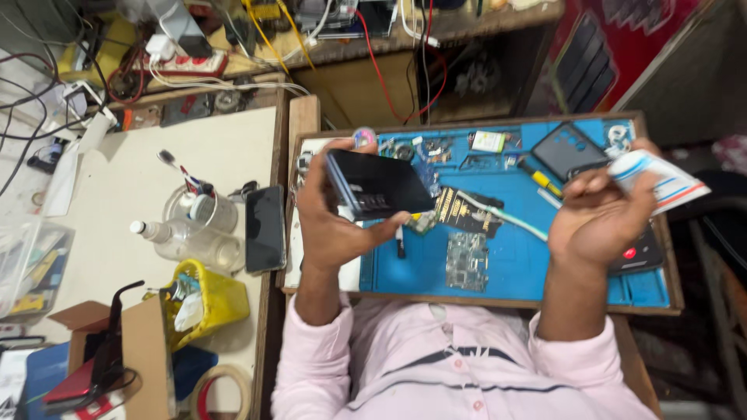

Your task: The person applies adhesive from a tube along the edges of a smartphone back cover. They rotate the phone to reach different sides and continue applying the adhesive in a continuous line around the perimeter.

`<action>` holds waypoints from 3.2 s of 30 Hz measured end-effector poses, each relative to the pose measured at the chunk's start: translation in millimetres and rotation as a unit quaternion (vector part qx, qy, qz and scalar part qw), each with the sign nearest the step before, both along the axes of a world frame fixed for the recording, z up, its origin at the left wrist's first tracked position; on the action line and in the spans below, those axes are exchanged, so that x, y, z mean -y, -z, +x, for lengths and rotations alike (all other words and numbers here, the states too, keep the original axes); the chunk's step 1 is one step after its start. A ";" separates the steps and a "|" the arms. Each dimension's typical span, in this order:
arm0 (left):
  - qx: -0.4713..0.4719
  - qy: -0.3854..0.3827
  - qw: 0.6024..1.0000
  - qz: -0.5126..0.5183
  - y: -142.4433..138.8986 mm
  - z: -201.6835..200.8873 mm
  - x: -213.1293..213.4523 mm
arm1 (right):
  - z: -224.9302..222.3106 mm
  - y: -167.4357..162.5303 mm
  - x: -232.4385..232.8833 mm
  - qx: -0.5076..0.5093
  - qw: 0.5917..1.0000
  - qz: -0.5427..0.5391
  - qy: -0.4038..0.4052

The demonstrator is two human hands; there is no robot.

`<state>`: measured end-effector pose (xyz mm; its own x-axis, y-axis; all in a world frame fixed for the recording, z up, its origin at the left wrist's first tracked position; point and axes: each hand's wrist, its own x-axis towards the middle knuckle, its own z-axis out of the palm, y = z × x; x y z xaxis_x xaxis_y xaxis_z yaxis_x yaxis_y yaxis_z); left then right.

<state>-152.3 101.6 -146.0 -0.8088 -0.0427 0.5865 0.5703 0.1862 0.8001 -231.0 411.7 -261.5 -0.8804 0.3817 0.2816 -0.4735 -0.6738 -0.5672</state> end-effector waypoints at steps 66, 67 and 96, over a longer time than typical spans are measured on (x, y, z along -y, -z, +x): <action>-0.314 0.047 0.747 -0.584 71.6 -16.8 -23.9 | 77.5 10.2 52.6 0.158 0.871 0.118 -0.450; -0.318 0.038 0.752 -0.576 75.7 -16.0 -22.1 | 76.9 8.6 52.8 0.144 0.875 0.145 -0.440; -0.283 -0.152 0.885 -0.336 155.0 -9.7 -5.4 | 83.4 -58.2 69.9 0.128 0.826 0.477 -0.273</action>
<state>-162.0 107.1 -301.0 -0.3891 0.3047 0.8693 0.6863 0.7254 0.0529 -147.6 341.8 -203.3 -0.9251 -0.3797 0.0021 -0.0285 0.0640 -0.9975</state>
